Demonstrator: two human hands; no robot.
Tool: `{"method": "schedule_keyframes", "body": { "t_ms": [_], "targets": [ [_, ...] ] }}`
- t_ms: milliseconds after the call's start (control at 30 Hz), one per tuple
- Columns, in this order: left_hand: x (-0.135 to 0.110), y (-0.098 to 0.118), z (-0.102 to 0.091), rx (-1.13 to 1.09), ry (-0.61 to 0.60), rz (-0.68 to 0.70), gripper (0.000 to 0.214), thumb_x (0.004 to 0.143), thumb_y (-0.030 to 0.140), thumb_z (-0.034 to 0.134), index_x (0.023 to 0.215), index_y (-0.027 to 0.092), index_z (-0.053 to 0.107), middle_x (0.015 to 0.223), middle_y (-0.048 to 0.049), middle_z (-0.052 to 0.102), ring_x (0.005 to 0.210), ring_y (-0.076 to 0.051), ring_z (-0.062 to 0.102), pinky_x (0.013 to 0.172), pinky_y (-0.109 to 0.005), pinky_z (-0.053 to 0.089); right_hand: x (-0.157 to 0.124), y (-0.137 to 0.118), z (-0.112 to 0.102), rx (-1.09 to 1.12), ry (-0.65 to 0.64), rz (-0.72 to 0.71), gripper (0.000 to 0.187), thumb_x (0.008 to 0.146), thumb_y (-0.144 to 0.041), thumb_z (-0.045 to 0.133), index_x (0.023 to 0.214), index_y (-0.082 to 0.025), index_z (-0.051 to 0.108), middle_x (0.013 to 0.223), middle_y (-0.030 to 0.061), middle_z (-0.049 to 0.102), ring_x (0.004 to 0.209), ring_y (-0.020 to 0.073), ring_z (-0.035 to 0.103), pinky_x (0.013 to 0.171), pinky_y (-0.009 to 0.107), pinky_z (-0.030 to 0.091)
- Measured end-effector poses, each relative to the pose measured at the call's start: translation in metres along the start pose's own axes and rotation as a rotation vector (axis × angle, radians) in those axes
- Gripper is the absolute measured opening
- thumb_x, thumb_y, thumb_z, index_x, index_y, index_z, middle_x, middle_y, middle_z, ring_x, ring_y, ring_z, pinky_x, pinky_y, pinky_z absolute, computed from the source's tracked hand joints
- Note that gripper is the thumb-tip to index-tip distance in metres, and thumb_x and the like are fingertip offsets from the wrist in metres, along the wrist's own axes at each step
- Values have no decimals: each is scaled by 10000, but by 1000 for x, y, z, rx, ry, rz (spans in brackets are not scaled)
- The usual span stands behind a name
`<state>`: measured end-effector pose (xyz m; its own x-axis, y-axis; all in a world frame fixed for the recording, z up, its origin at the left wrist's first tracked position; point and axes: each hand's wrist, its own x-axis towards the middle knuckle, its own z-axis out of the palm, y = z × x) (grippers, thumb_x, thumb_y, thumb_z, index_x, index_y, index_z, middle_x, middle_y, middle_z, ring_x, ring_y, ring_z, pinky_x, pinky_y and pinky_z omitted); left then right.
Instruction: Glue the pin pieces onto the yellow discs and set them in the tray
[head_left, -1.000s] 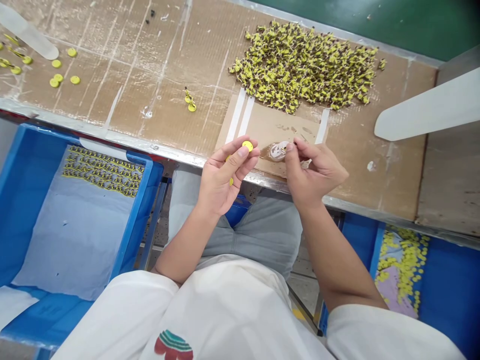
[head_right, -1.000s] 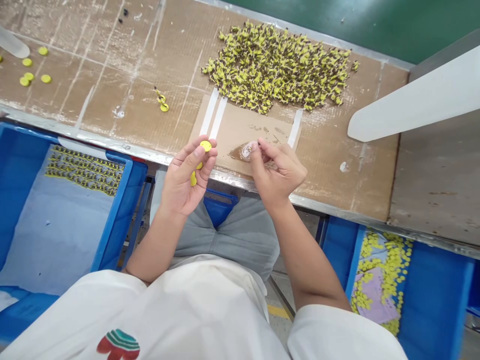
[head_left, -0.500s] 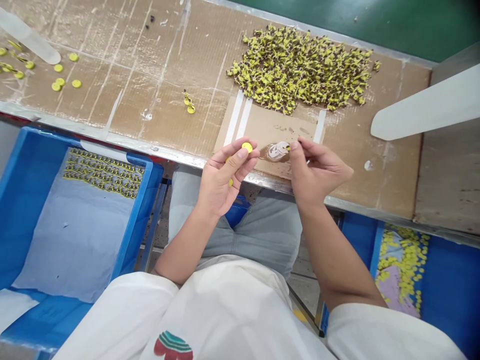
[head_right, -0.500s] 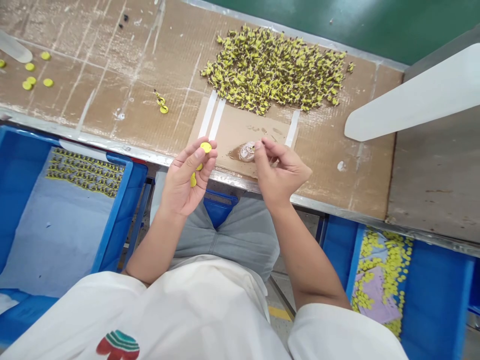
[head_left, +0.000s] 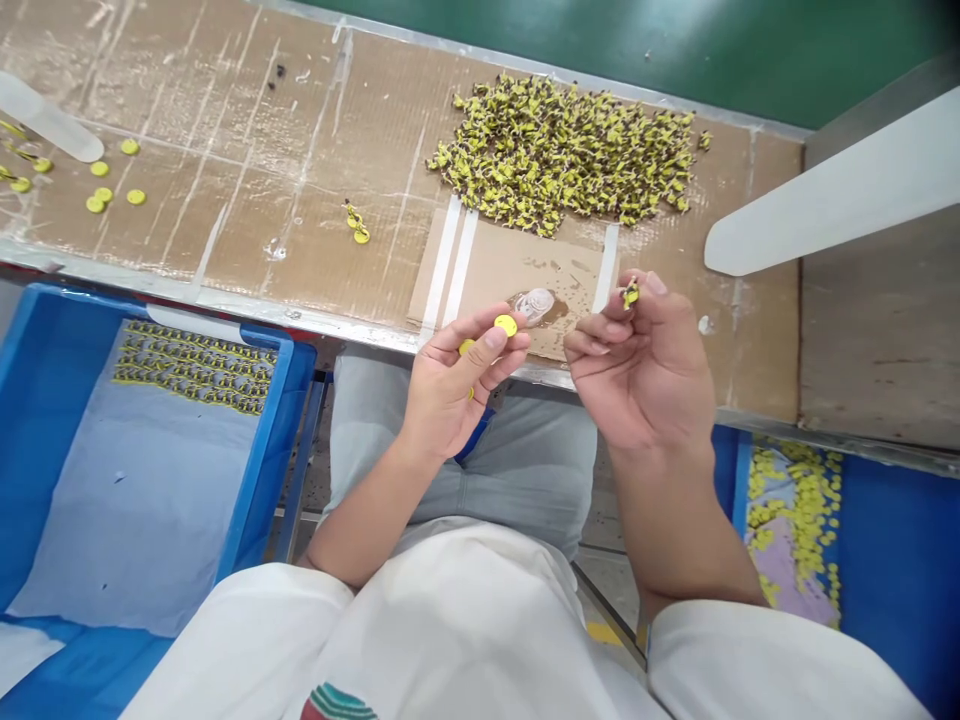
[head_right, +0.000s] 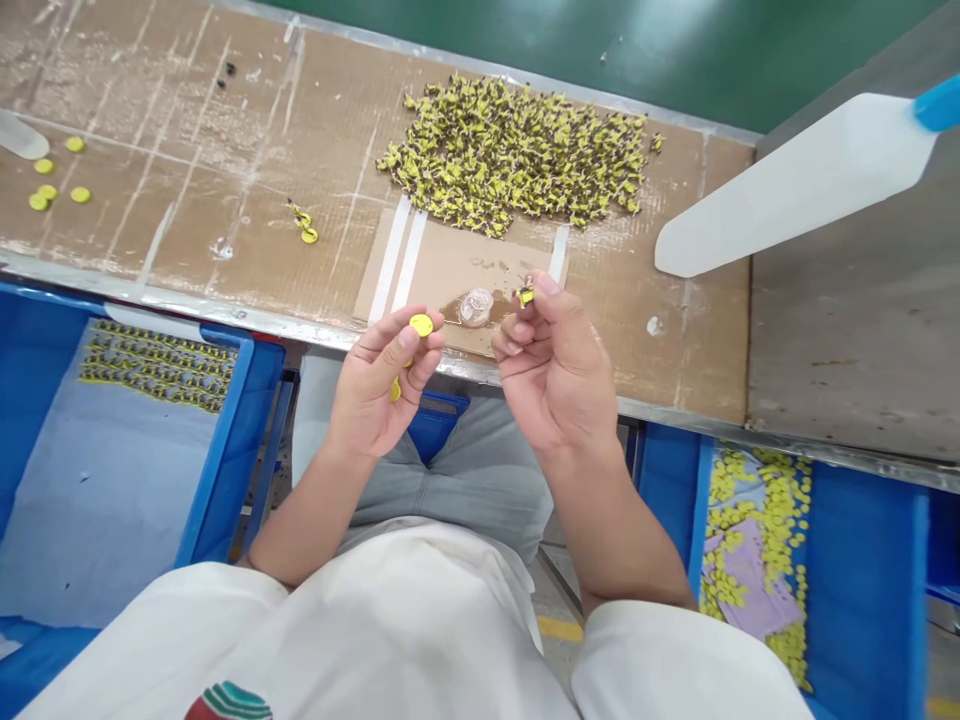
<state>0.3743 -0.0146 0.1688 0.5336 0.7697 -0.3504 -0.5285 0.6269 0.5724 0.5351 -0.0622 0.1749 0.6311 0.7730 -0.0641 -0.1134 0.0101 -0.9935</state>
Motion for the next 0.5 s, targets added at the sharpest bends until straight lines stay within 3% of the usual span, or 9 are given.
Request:
{"method": "schedule_keyframes", "body": {
  "t_ms": [133,300,500],
  "targets": [
    [-3,-4,2,9,-14,-31,251,779,320,823,1015,243,779,1055,-9,789,930,-130,762,898,-211,583,-11,-1,8,-34,71,-114,199,891,-475,675,947,-299,749,757,-22,699,602,123,640,518,267,504],
    [-6,-7,4,50,-33,-32,270,804,375,799,1049,264,774,1090,-11,787,1012,-156,751,925,-232,584,-30,-7,31,72,272,-361,126,765,-289,846,879,-277,793,778,-43,753,638,113,691,600,258,590],
    [-5,-12,6,-18,-54,-51,294,778,361,823,1045,245,780,1042,-17,794,1009,-172,758,924,-232,581,-39,-3,40,-26,213,-436,156,779,-234,828,926,-278,799,886,-17,791,725,166,746,679,321,656]
  ]
}}
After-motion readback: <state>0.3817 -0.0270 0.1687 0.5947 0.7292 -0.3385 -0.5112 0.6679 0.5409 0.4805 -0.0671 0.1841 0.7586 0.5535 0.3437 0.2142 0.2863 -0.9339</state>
